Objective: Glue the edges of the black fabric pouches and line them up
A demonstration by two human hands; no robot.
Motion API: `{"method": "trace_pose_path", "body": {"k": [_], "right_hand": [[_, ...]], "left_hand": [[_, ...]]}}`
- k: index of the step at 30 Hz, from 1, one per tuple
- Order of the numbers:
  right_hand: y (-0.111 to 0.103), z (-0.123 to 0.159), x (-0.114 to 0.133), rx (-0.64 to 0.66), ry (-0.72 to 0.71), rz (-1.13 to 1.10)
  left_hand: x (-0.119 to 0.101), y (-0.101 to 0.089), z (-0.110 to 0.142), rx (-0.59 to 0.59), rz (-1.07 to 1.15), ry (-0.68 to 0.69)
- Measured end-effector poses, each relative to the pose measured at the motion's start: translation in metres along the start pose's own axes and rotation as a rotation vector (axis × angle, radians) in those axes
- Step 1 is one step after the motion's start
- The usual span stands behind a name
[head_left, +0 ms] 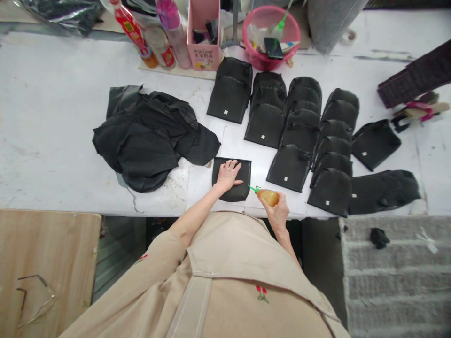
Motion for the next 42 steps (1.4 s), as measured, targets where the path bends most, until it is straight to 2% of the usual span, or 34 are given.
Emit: {"method": "trace_pose_path", "body": {"k": [8,12,15,17,19,25,42], "right_hand": [[-0.007,0.015,-0.006,0.012,0.013,0.000],[-0.007,0.016,-0.009,0.027,0.024,-0.013],[-0.007,0.016,-0.009,0.035,0.027,-0.018],[-0.007,0.016,-0.009,0.033,0.025,-0.020],[-0.008,0.017,-0.009,0.035,0.021,-0.020],[-0.009,0.022,-0.013,0.043,0.015,-0.008],[-0.008,0.037,-0.027,0.099,0.119,0.029]], "left_hand": [[0.002,0.001,-0.002,0.012,0.046,-0.019],[0.001,-0.005,0.002,0.004,0.066,-0.026],[-0.015,-0.006,0.013,0.021,0.069,0.142],[-0.028,0.000,0.025,0.069,0.107,0.302],[-0.036,0.008,0.036,0.103,0.152,0.379],[-0.032,0.021,0.042,0.076,0.184,0.334],[-0.033,0.022,0.042,0.067,0.156,0.328]]}}
Point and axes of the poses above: each hand's wrist, its own z-axis away from the middle knuckle, its own y-axis out of the palm, x = y × z, the point moved 6 cm from there along -z, towards the middle knuckle, and after that the axes turned 14 degrees about y, right-handed, at the moved point
